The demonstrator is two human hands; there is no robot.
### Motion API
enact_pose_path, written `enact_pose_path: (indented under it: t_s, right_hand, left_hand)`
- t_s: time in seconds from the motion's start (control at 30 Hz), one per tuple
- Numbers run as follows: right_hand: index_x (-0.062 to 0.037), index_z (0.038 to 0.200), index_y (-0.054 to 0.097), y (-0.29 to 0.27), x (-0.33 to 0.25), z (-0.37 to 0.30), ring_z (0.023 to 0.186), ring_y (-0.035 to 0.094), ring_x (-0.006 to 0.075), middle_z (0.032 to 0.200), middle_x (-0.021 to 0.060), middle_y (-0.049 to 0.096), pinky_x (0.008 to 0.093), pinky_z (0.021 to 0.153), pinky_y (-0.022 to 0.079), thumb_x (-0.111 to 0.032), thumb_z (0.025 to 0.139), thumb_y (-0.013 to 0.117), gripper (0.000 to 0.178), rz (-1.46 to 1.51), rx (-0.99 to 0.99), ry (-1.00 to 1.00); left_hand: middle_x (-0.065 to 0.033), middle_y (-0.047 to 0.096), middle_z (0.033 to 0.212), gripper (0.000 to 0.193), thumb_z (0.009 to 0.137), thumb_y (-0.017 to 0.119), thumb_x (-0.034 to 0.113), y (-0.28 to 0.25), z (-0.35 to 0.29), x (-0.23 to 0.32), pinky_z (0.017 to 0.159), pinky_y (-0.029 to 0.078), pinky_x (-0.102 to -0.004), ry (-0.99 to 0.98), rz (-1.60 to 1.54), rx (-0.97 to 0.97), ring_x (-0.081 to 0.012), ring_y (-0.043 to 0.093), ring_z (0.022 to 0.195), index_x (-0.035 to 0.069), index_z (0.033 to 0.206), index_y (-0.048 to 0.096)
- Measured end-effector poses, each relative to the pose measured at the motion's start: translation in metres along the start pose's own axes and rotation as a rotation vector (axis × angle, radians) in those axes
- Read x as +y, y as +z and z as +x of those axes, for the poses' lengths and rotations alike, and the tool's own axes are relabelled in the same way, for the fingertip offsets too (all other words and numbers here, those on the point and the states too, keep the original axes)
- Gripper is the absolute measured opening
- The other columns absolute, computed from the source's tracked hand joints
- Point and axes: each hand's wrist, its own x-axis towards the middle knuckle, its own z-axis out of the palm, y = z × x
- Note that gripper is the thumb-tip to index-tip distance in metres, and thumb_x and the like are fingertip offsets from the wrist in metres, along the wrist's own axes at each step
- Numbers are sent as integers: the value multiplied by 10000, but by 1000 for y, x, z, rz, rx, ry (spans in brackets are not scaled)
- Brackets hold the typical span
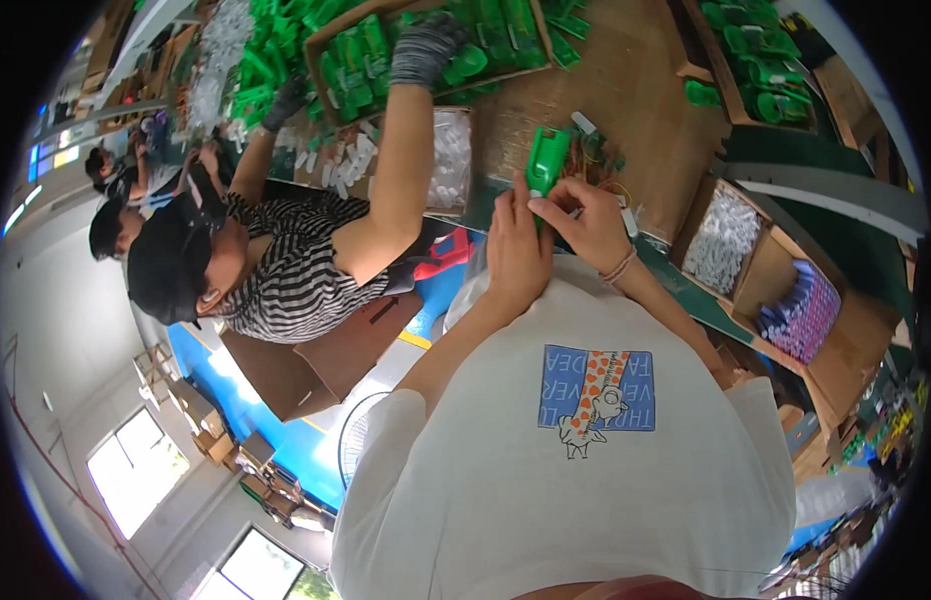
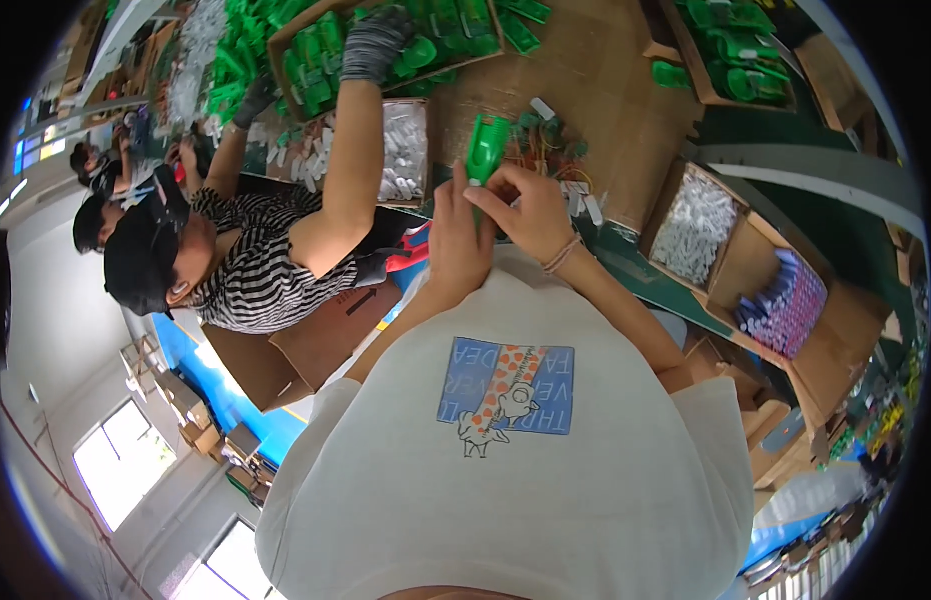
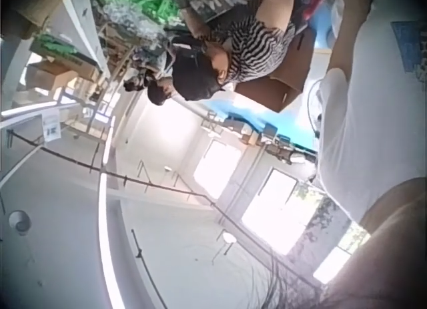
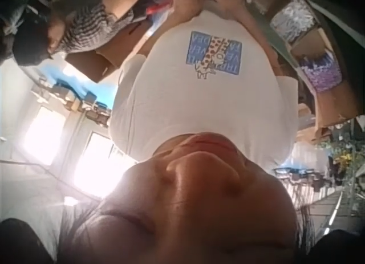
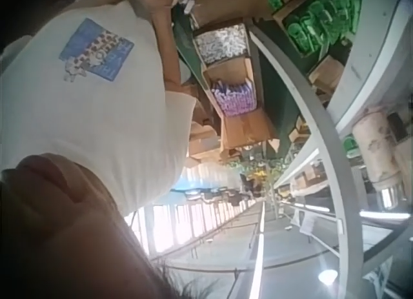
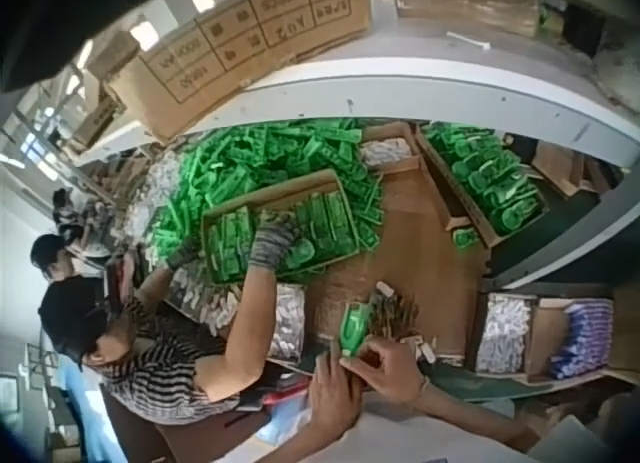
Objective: Assembling small components into green plastic housings at a factory workbench.
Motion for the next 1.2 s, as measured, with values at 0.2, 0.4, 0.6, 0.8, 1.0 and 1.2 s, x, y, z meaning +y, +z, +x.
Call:
enact_pose_path:
  t_s: [0.2,0.4,0.6,0.8,1.0,1.2]
  right_hand:
    - [-46,794,612,25,17,-42,645,590,62,713,-8,607,222,524,481,-192,853,719,190,273,83,412]
    - [-57,806,597,24,19,-41,682,639,91,767,2,647,225,595,527,-188,895,666,173,427,34,529]
    - [-61,838,588,8,33,-34,661,613,79,759,-4,634,218,573,511,-202,902,660,171,393,117,223]
    - [-22,808,583,12,24,-42,593,595,82,704,13,620,210,506,493,-194,900,666,213,153,-77,351]
    - [15,799,605,20,18,-57,619,639,112,722,44,644,232,567,538,-160,884,680,209,221,-52,480]
    - [9,892,594,-1,38,-58,680,649,120,794,33,636,238,592,543,-104,915,614,117,330,-57,389]
  left_hand:
    - [-165,501,1145,705,760,617,81,-22,-31,9,779,427,-407,6,270,44,-319,525,967,-38,1400,346]
    - [-160,493,1143,626,784,567,67,-26,-36,7,799,419,-398,4,340,31,-307,524,967,-33,1372,375]
    - [-194,461,1205,765,738,646,94,-18,-41,2,851,451,-438,-75,-57,40,-349,526,1073,-29,1407,296]
    - [-188,475,1184,756,739,648,105,-11,-39,6,811,448,-424,-60,68,6,-333,537,1011,-23,1406,316]
    - [-165,498,1137,766,730,647,115,-12,-45,3,784,442,-385,-31,264,-13,-309,545,985,-29,1407,319]
    - [-195,478,1133,747,667,686,83,-15,-42,-11,786,464,-424,-213,64,22,-364,555,948,-17,1337,370]
